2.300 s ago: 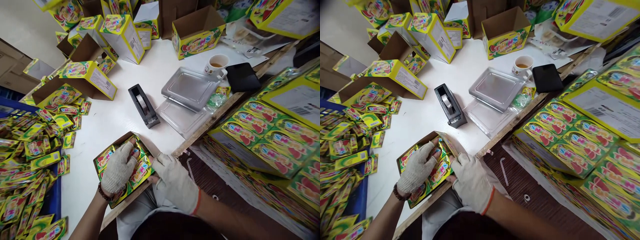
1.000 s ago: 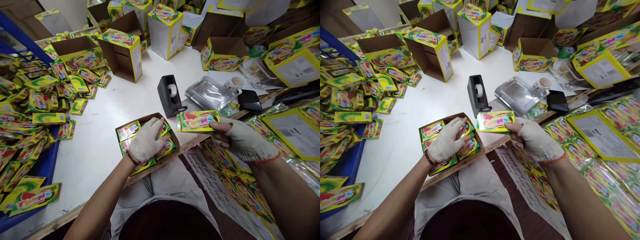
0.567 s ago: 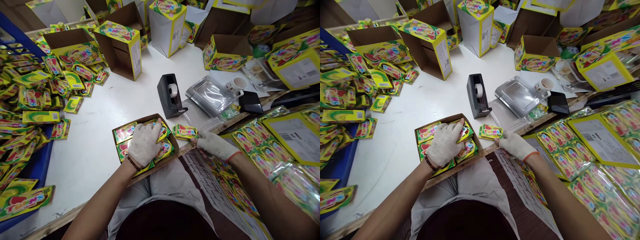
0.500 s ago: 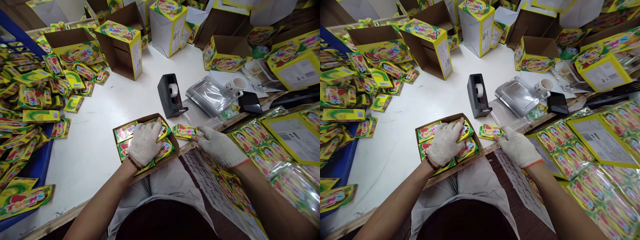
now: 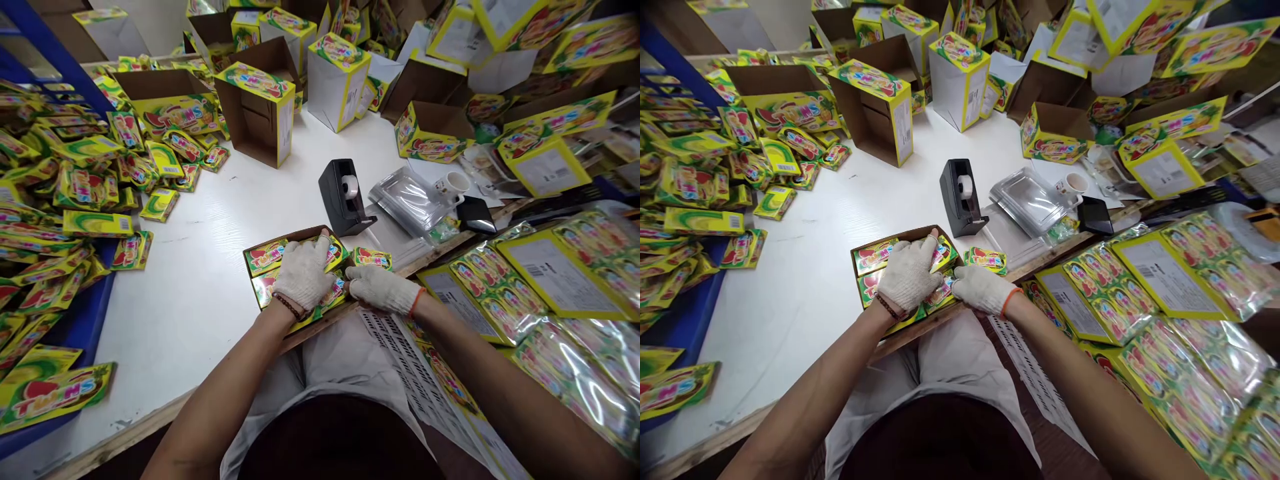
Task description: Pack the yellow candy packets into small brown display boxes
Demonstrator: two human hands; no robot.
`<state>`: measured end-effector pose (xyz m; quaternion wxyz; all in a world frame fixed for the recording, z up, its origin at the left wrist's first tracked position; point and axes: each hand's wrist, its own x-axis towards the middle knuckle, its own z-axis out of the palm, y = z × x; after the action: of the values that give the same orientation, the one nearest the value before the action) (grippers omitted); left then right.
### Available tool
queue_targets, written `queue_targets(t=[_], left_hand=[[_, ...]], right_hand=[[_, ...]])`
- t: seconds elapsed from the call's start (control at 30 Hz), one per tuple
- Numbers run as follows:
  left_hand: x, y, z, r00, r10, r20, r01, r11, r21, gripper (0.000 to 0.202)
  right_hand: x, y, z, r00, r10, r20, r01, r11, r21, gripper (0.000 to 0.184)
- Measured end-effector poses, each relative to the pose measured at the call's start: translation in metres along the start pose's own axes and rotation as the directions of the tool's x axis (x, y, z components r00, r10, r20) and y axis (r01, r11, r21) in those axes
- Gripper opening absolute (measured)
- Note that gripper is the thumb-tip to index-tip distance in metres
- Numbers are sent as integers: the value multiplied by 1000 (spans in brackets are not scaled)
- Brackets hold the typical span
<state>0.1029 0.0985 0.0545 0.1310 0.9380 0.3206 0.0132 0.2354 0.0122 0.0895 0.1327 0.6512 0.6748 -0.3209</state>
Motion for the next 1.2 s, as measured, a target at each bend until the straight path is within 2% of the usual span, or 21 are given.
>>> queue_targets(t=[0.13,0.2,0.3,0.4,0.5,0.67,0.83,0.97,1.13,1.2], left_hand=[[1,1,0,1000,-2,-3,2,1000,-6,79],[3,2,0,1000,-2,25,2,1000,-8,81],[4,2,1,999,2,50,-1,1000,-27,85],[3,2,1,1000,-13,27,14,999,-52,86],[2,2,1,1000,-5,13,5,999,-43,84],[2,2,2,1000,-9,24,10,999,-47,88],[2,-2,7,996,-39,-77,29,992,-123,85],[2,-3,7,993,-40,-110,22,986,-163,78],[1,-2,1,995,-45,-92,27,981,-190,76],[0,-2,0,996,-46,-81,29,979,-201,77]], right_hand=[[-7,-16,6,970,233,67,-241,953,181,30],[-7,-23,3,937,349,24,-346,915,208,31],[1,-25,-4,895,446,-16,-443,893,86,31],[16,-22,-9,850,523,64,-519,852,-63,33],[30,-23,-7,799,602,13,-594,792,-142,36],[37,-29,-2,800,599,-42,-595,781,-190,33],[18,-37,-8,806,586,-82,-590,786,-183,36],[10,-43,-15,807,589,-40,-585,789,-187,39],[17,-33,-18,854,511,102,-471,841,-268,39],[17,-29,-23,872,476,114,-427,854,-298,37]])
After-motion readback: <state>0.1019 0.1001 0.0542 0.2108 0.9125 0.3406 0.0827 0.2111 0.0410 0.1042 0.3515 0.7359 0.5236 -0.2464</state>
